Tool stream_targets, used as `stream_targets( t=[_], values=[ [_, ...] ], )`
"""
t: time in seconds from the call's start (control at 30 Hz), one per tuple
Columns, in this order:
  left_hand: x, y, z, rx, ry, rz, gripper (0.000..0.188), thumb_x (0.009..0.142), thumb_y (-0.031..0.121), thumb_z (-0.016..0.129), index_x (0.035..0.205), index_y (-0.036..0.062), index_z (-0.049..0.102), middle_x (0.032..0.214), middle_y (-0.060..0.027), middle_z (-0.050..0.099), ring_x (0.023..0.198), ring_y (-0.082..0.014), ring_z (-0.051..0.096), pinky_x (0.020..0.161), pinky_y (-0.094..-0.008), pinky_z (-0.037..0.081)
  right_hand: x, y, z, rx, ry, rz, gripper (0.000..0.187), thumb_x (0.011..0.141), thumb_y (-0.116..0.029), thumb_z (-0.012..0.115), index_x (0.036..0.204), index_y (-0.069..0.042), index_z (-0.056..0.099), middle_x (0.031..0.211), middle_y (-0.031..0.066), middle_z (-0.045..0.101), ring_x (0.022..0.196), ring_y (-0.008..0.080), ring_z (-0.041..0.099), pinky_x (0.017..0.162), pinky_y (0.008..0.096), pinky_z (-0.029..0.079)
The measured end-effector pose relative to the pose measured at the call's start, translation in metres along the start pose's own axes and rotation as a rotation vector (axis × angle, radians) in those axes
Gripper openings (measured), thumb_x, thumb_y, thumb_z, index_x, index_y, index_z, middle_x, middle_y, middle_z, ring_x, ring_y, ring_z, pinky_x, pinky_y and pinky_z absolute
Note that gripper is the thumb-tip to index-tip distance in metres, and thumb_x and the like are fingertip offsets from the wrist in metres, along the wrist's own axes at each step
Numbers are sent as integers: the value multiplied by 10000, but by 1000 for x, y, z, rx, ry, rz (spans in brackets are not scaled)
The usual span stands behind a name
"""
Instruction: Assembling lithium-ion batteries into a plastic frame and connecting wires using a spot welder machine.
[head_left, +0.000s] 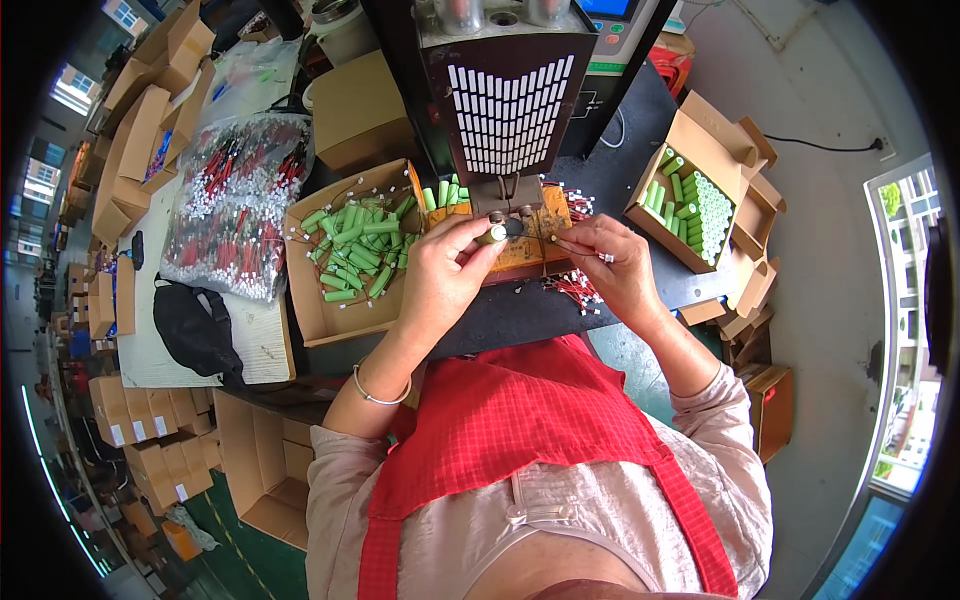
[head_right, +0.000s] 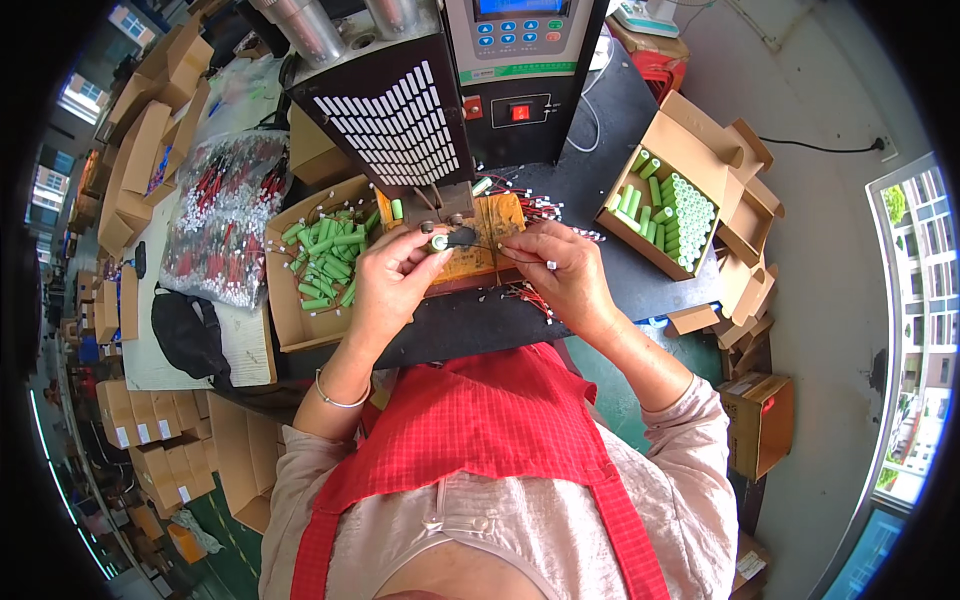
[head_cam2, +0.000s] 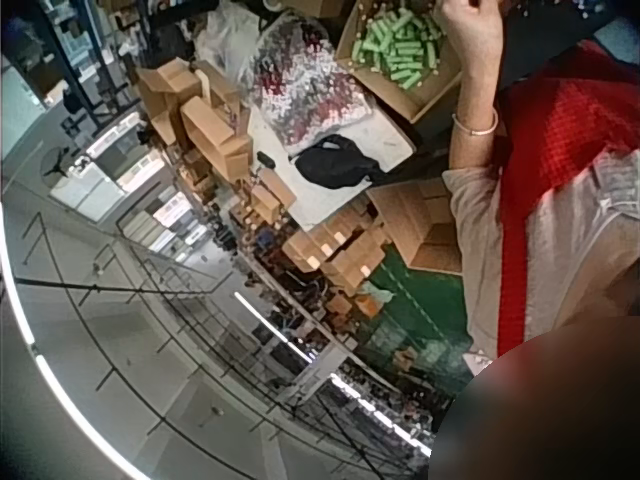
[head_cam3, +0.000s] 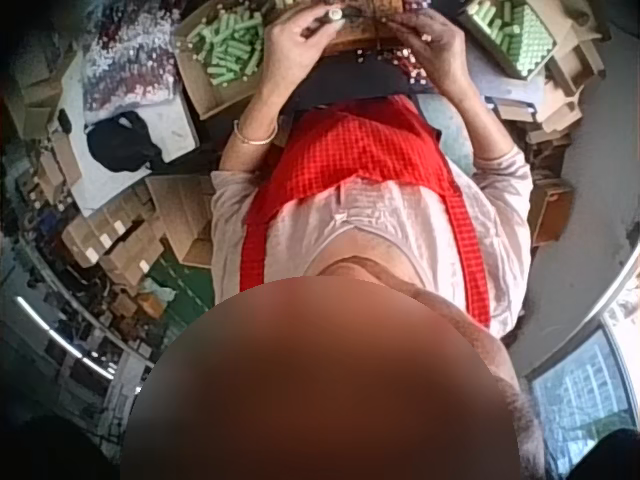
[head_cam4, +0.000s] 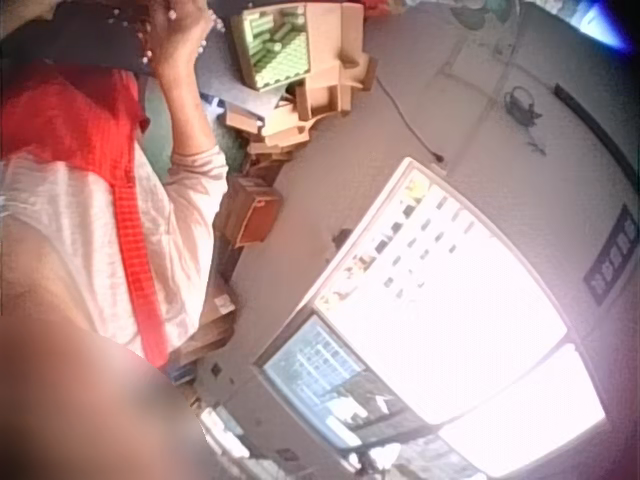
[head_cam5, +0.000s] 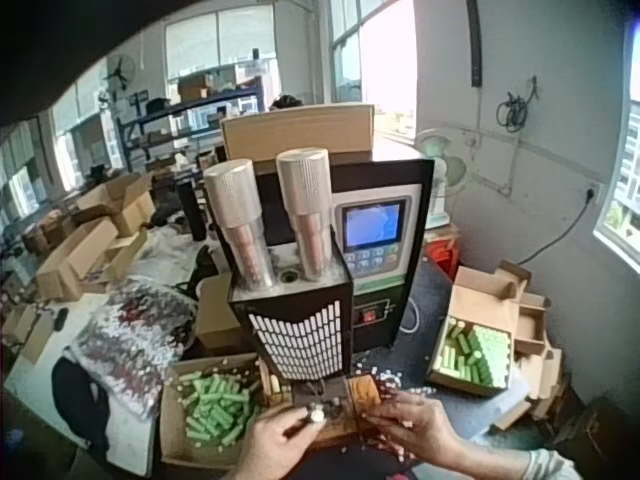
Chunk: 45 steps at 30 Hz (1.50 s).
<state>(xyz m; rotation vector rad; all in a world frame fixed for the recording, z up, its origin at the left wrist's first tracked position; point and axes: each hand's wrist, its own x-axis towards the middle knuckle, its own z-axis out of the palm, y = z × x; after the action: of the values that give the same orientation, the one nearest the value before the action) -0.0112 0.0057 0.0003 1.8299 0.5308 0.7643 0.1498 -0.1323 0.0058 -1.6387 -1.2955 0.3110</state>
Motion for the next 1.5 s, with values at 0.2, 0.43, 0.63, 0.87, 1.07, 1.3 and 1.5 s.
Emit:
stream_targets(
  t=[0.2, 0.43, 0.63, 0.87, 1.07, 1.3, 1.5],
  values=[
    [-1, -14, -1, -474, -32, -54, 187, 781, -16, 642, 956, -46, 584, 1017, -77, 539, 853, -118, 591, 698, -224, 510, 2, -6, 12, -96, 133, -181, 162, 716, 27, 665, 871, -18, 645, 745, 79, 589, 697, 205, 599, 643, 275, 491],
    [6, -9, 7, -137, 111, -36, 205, 728, -53, 643, 922, -4, 598, 856, -69, 627, 787, -141, 614, 671, -246, 504, 18, -15, 46, 127, 280, -147, 106, 737, -1, 676, 840, -2, 652, 749, 80, 597, 689, 185, 586, 623, 255, 469],
    [6, -9, 4, 108, 72, 92, 234, 724, -11, 628, 954, 22, 605, 849, -123, 630, 719, -240, 624, 630, -299, 489, 18, -11, 50, 81, 229, -93, 102, 765, -59, 673, 847, -1, 655, 752, 77, 616, 689, 179, 590, 630, 262, 468],
    [8, -6, 4, 136, 70, 129, 243, 730, -16, 619, 969, 26, 596, 872, -123, 633, 731, -246, 628, 636, -304, 493, 19, -13, 49, 79, 220, -66, 96, 770, -68, 670, 835, 2, 656, 738, 81, 616, 675, 183, 589, 617, 269, 468],
    [8, -5, 5, 112, 60, 76, 244, 730, -13, 620, 970, 18, 589, 874, -127, 632, 754, -264, 627, 655, -305, 498, 21, -11, 50, 68, 211, -46, 110, 773, -84, 669, 841, 1, 657, 727, 87, 618, 666, 189, 588, 612, 269, 466],
    [9, -8, 8, 131, 63, 124, 229, 721, -10, 625, 947, 21, 597, 839, -127, 630, 741, -270, 626, 647, -312, 496, 20, -9, 48, 48, 205, -25, 117, 766, -78, 672, 843, 9, 657, 725, 92, 617, 655, 195, 585, 610, 268, 465],
    [9, -16, 5, 26, 45, 50, 195, 753, 17, 635, 947, 18, 615, 761, -93, 634, 679, -145, 613, 602, -262, 480, 17, -9, 38, 27, 162, -109, 162, 749, -40, 667, 902, 8, 642, 801, 110, 624, 741, 223, 615, 650, 285, 486]
  ],
)
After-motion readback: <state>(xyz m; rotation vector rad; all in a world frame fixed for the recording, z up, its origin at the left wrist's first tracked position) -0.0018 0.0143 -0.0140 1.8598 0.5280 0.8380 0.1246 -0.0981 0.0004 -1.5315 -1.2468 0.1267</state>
